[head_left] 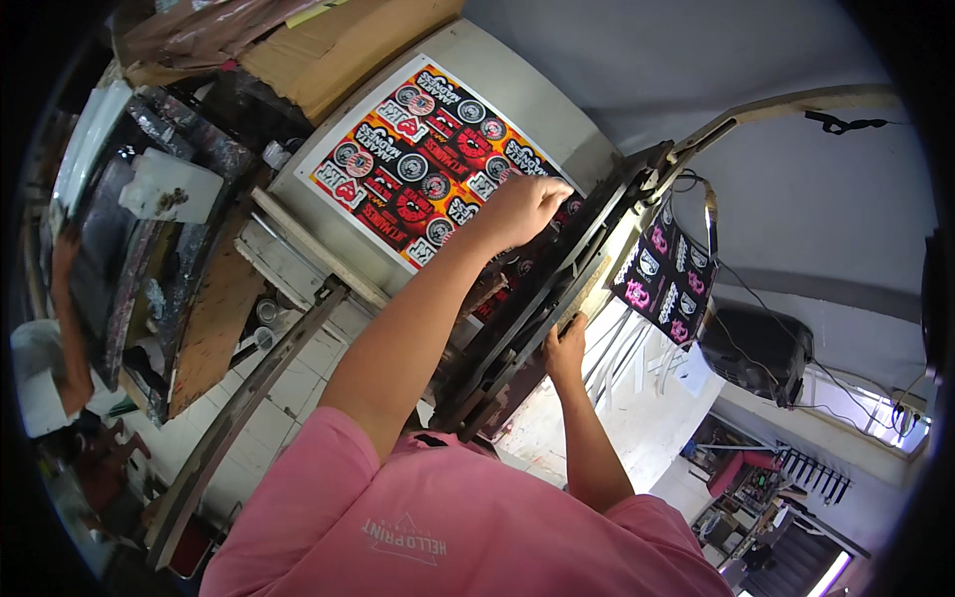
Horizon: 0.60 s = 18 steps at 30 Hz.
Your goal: The person uses a manual paper cutter to trim sheets of printed stickers, aligning the sheets against the blade and pressing the lever to cut strips of waste material.
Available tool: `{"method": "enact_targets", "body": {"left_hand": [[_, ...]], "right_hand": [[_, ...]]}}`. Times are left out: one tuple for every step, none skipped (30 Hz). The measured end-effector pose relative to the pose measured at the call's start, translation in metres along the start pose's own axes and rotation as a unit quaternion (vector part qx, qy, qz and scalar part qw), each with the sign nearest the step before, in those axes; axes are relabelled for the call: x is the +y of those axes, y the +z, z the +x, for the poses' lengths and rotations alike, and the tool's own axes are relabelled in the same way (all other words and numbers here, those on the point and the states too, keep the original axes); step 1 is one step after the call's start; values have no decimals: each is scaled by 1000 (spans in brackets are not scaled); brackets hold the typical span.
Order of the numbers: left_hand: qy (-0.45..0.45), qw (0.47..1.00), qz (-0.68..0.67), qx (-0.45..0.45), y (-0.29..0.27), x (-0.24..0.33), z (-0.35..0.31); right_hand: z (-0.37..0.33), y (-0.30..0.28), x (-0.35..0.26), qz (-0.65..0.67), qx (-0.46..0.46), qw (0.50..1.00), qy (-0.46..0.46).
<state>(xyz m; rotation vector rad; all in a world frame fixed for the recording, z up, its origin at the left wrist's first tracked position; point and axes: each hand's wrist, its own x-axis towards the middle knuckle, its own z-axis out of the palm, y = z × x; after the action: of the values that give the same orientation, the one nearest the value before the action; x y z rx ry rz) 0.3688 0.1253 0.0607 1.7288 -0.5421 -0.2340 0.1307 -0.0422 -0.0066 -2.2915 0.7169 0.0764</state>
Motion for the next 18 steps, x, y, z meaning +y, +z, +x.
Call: {"method": "enact_targets", "body": {"left_hand": [[-50,996,18,-72,0,-4,17],[-99,984,38,-146,-1,-5,34],[-146,963,58,-218,0,-4,46],[-186,955,55,-223,5,-12,52],[-226,946,51,-225,11,-19,54],[-266,936,46,-225,15,-27,54],[-287,932,-9,-223,20,-28,53],[-308,924,-64,-218,24,-28,48],[-329,913,-119,-211,26,-28,44],[-340,902,-112,-243,24,-29,45],[-353,899,-126,-228,25,-29,44],[-366,896,-140,-212,27,-28,41],[-378,892,-154,-196,28,-26,40],[-379,890,-151,-202,27,-25,40],[-380,889,-148,-209,26,-24,40],[-380,888,-145,-214,25,-23,42],[-383,888,-151,-206,27,-23,41],[-386,887,-156,-199,29,-24,38]], "right_hand": [[-1,2,4,8,-4,1000,20],[-2,2,3,7,-3,1000,19],[-3,1,1,6,-2,1000,17],[-2,0,-3,4,-3,1000,11],[-2,0,-5,5,-8,1000,14],[-1,-1,-6,6,-13,1000,15],[-1,-1,-5,9,-15,1000,23],[-2,-1,-3,6,-12,1000,28],[-3,-1,-2,2,-10,999,32],[-3,-1,-3,-1,-8,999,32],[-3,-1,-3,6,-6,1000,26],[-3,0,-3,14,-4,1000,19],[-2,0,-3,21,-1,1000,12],[-2,0,-3,21,1,1000,12],[-3,1,-3,21,3,1000,12],[-2,1,-4,21,6,1000,10],[-2,0,-6,15,7,1000,10],[-2,0,-7,9,9,1000,10]]}}
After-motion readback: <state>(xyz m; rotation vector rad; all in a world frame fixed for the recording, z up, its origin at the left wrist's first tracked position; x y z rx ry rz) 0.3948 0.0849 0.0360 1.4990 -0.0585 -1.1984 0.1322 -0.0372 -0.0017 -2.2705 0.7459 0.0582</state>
